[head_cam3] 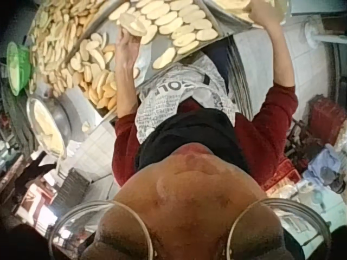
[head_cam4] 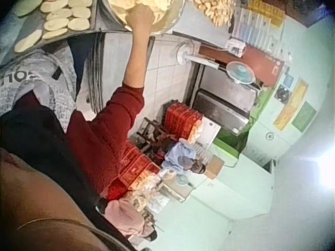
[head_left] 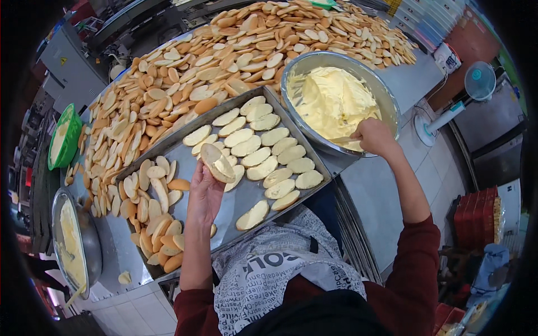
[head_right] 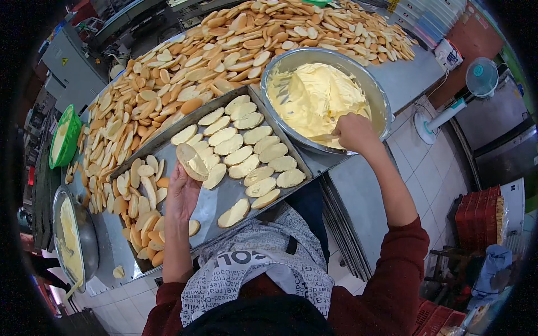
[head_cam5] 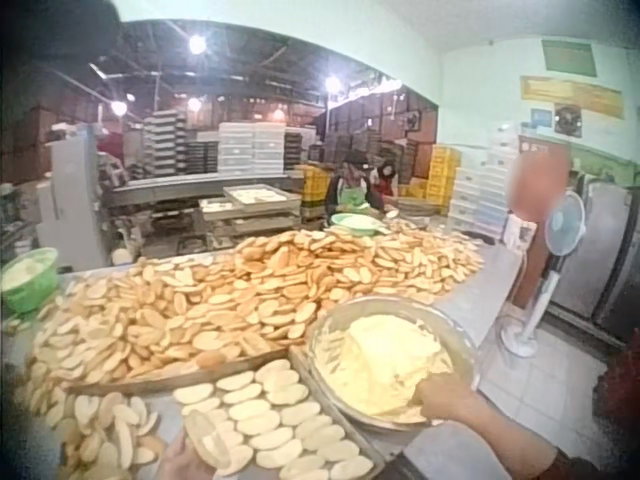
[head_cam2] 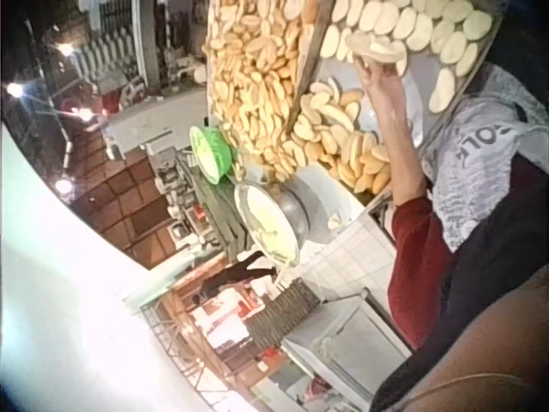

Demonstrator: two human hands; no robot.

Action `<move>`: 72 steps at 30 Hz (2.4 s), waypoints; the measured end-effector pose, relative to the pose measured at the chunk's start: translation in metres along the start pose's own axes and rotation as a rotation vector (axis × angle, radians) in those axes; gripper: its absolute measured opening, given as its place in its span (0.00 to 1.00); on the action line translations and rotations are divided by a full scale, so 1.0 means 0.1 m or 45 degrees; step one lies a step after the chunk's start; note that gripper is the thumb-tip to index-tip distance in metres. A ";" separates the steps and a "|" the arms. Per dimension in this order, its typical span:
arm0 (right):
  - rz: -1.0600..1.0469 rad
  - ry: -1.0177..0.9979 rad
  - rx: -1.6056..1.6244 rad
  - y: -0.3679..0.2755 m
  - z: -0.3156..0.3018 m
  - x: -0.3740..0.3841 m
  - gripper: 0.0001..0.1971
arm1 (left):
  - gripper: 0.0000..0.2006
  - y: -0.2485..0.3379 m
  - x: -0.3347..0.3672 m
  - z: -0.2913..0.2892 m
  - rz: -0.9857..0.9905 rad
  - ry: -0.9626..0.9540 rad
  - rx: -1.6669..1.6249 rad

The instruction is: The person scoops a yellow creamy filling from a large metal bowl using a spatula and spreads it onto individual split biscuit halves. They place the filled halves onto a metal tray, arranging them in neat rows. The process is repeated continuously with a large supply of biscuits and filling available on the workstation.

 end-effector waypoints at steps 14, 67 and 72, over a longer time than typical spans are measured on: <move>0.148 -0.282 1.000 0.51 -0.12 -0.02 0.13 | 0.27 -0.04 0.02 0.02 -0.021 0.018 0.054; -0.700 1.184 0.436 -1.42 0.27 -0.97 0.26 | 0.33 -0.33 0.07 0.45 -0.452 -0.175 -0.268; -0.702 1.331 0.370 -1.45 0.37 -0.71 0.27 | 0.24 -0.39 0.06 0.45 -0.422 -0.214 -0.176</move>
Point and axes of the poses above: each hand's wrist, its own x-axis towards the middle knuckle, its own z-axis out of the palm, y = z × x, the point moved 3 cm from there along x, towards the middle knuckle
